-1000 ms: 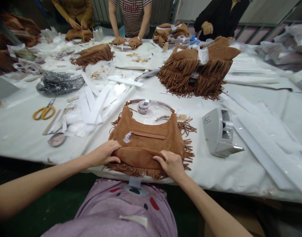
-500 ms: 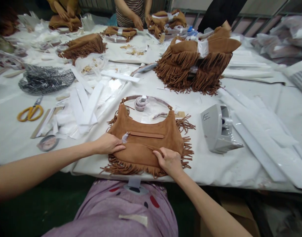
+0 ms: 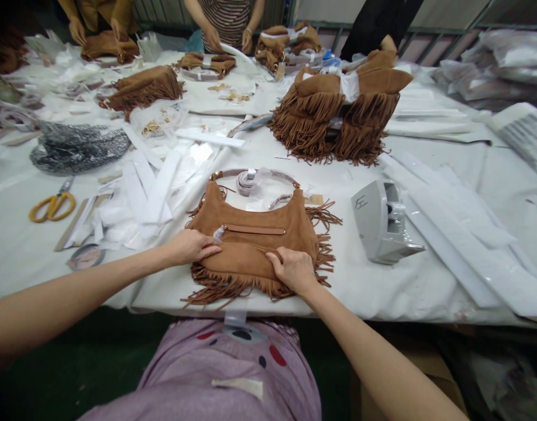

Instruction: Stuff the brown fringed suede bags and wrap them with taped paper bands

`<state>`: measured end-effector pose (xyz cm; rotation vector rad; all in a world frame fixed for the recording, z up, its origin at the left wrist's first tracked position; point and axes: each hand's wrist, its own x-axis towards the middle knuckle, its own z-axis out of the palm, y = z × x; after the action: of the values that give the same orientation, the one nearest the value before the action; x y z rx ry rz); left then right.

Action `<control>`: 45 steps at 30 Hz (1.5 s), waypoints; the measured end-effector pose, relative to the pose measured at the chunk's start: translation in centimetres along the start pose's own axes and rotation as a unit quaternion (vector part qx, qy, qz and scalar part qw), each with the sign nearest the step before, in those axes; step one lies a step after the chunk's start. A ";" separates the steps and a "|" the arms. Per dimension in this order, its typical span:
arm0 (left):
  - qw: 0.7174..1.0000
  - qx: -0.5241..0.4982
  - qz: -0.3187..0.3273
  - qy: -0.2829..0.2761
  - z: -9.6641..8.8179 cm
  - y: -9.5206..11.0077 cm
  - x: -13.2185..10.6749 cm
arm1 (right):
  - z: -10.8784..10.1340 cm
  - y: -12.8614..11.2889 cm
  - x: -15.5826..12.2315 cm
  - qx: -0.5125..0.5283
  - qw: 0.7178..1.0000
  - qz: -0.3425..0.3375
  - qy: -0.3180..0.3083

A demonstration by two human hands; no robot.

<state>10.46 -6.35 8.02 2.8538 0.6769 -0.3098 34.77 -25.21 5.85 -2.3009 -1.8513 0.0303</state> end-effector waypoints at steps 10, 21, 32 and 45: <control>0.998 -0.015 -0.036 -0.048 -0.1 -1.3 1.4 | -1.4 -2.1 2.8 -0.093 0.985 0.079 -0.120; 0.998 0.010 -0.029 -0.048 -0.2 -0.7 1.6 | -0.3 -6.2 4.5 -0.024 1.000 -0.018 0.007; 0.986 0.023 0.118 0.111 -2.8 2.9 1.1 | 1.3 -6.3 4.9 -0.058 0.997 -0.056 0.002; 0.953 0.009 0.286 0.096 1.9 2.5 3.6 | 1.2 -5.4 4.5 -0.021 0.996 -0.091 0.003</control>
<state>14.45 -7.52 5.63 2.9558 -0.1467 0.0541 30.38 -19.57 6.04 -2.1466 -2.0694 -0.0419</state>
